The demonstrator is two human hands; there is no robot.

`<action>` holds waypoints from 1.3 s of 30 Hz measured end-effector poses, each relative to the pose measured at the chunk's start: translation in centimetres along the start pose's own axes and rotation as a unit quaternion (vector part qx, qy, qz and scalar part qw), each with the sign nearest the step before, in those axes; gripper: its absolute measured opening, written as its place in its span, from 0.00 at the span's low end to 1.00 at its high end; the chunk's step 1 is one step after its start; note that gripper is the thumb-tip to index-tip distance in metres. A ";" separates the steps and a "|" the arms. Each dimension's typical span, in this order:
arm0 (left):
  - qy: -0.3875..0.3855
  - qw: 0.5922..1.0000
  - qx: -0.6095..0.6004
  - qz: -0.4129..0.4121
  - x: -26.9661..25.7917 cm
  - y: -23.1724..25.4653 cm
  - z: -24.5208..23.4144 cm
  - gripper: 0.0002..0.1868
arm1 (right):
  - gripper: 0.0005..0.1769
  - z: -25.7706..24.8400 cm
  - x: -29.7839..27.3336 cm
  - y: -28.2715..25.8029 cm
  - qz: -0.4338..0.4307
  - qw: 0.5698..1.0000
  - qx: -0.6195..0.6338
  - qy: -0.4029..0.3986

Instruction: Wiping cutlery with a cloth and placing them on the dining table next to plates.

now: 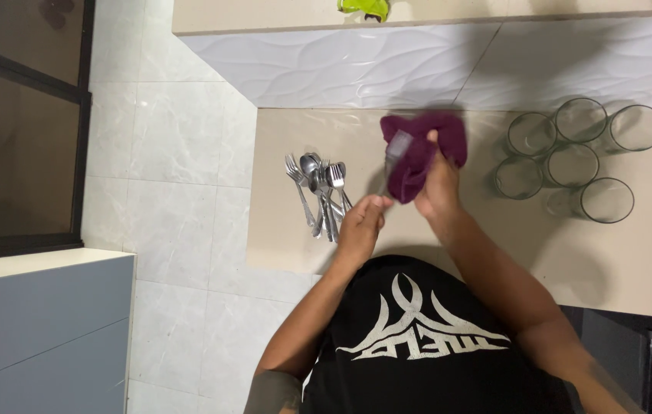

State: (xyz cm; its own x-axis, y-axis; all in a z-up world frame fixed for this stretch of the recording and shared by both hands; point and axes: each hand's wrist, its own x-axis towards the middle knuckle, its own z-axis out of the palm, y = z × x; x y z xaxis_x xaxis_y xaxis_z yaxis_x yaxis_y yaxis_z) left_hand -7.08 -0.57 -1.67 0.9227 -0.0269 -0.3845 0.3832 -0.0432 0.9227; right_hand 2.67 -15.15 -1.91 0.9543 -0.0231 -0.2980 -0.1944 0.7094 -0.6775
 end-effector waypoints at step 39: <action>0.140 0.989 -0.050 0.022 3.0 3.5 -5.2 0.13 | 0.27 -2.3 -4.3 2.0 0.004 0.762 -0.640 -0.097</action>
State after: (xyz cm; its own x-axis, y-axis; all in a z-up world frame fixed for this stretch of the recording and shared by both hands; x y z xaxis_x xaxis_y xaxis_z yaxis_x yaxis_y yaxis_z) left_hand -2.79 4.42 0.59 0.9084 0.2520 -0.3336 0.3317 0.0515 0.9420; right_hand -2.32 -15.25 -3.53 0.9431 0.1706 -0.2852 -0.1443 -0.5630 -0.8138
